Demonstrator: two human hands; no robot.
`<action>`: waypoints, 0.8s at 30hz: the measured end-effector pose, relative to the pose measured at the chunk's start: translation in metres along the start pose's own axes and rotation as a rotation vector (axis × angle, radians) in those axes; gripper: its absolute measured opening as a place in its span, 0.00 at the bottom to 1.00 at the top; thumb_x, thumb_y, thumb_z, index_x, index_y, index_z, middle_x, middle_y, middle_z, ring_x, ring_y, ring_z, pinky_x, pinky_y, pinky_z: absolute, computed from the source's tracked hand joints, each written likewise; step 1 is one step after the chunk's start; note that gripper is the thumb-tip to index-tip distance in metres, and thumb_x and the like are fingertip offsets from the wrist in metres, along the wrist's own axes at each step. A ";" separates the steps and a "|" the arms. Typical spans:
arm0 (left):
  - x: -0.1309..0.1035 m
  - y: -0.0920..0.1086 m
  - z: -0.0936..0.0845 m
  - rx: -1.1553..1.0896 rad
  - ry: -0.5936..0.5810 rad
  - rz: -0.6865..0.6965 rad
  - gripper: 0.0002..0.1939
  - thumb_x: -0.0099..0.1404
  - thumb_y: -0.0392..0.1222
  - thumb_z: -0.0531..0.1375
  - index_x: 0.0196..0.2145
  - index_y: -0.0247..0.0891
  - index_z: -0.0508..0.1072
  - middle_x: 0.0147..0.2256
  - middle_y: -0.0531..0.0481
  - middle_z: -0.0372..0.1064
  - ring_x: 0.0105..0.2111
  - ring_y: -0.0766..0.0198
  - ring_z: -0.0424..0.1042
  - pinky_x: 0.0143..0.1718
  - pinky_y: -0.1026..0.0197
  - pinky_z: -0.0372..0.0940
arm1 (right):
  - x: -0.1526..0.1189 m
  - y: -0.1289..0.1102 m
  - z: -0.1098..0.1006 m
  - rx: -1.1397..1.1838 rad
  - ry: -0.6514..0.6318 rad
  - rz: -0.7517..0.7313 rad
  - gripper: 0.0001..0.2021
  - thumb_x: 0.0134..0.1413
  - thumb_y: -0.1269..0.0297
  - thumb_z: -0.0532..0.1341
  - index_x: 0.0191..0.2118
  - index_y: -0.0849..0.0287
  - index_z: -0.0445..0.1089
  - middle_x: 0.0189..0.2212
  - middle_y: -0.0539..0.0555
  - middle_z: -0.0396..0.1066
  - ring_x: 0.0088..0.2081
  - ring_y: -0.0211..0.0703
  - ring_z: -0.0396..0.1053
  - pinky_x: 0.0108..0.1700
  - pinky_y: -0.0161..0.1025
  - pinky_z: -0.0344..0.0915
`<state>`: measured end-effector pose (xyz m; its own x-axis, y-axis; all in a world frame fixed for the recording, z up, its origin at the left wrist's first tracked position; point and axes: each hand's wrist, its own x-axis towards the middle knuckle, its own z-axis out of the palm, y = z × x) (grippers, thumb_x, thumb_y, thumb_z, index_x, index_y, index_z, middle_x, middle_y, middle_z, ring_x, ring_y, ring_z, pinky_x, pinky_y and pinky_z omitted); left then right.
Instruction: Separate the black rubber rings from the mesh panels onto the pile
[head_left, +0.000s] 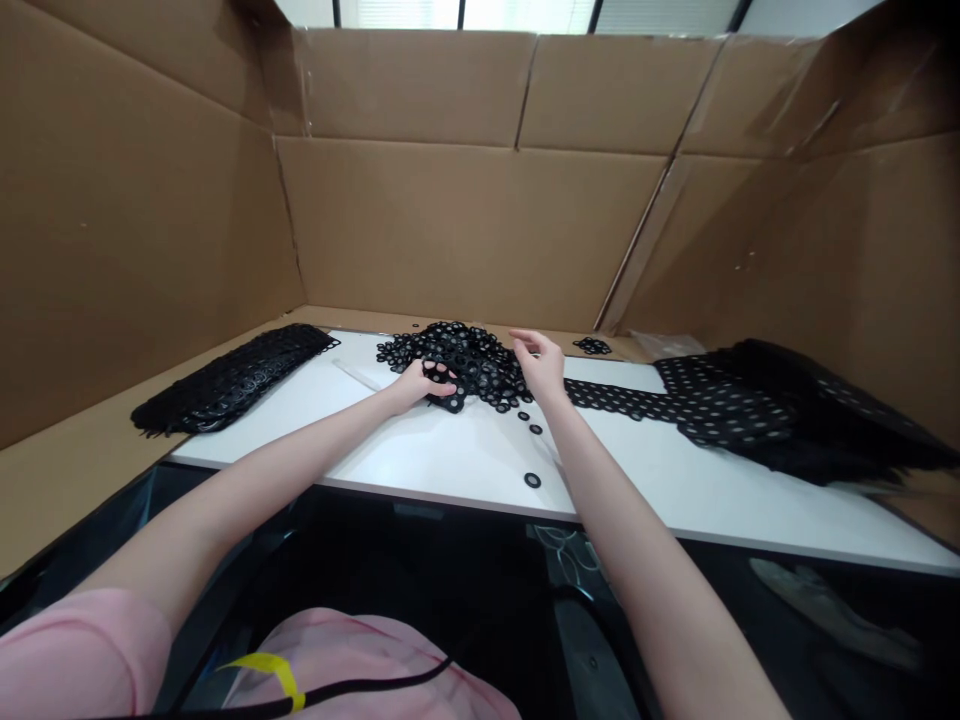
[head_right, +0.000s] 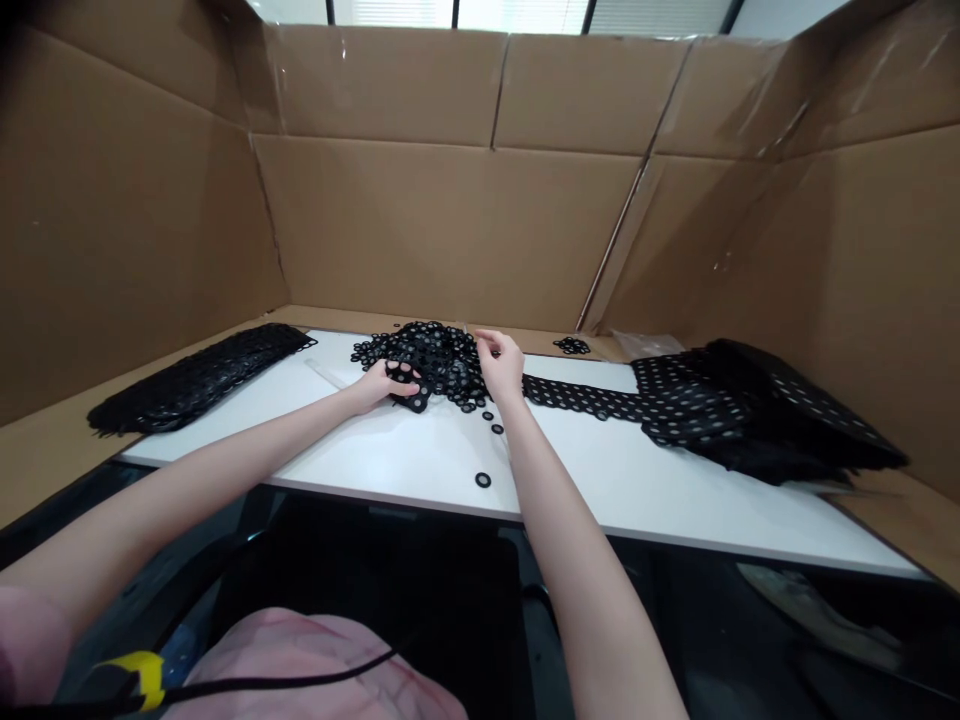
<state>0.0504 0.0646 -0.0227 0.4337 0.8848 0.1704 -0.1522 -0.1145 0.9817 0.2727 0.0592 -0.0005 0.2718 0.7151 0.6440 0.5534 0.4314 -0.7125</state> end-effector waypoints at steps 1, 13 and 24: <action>0.000 0.000 0.000 0.000 0.000 0.004 0.21 0.35 0.36 0.73 0.29 0.29 0.73 0.27 0.49 0.71 0.29 0.64 0.70 0.38 0.55 0.67 | 0.000 -0.009 -0.004 -0.006 -0.046 -0.010 0.16 0.51 0.58 0.56 0.39 0.61 0.75 0.40 0.59 0.76 0.38 0.45 0.71 0.45 0.44 0.65; 0.000 0.000 0.001 0.020 -0.006 -0.008 0.21 0.35 0.36 0.73 0.29 0.29 0.73 0.27 0.49 0.71 0.28 0.64 0.71 0.36 0.57 0.68 | -0.063 -0.056 -0.104 0.454 -1.729 0.438 0.28 0.52 0.41 0.58 0.41 0.66 0.72 0.31 0.61 0.75 0.28 0.40 0.72 0.30 0.36 0.67; 0.001 -0.003 -0.001 0.016 -0.004 -0.015 0.21 0.36 0.37 0.73 0.30 0.29 0.73 0.27 0.49 0.71 0.29 0.63 0.71 0.38 0.55 0.67 | -0.046 -0.028 -0.071 0.492 -0.521 0.533 0.16 0.46 0.50 0.65 0.37 0.56 0.74 0.41 0.56 0.73 0.40 0.42 0.70 0.44 0.41 0.66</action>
<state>0.0505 0.0658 -0.0251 0.4398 0.8844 0.1560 -0.1318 -0.1083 0.9853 0.3004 -0.0252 0.0093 -0.0626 0.9955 0.0705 0.0228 0.0720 -0.9971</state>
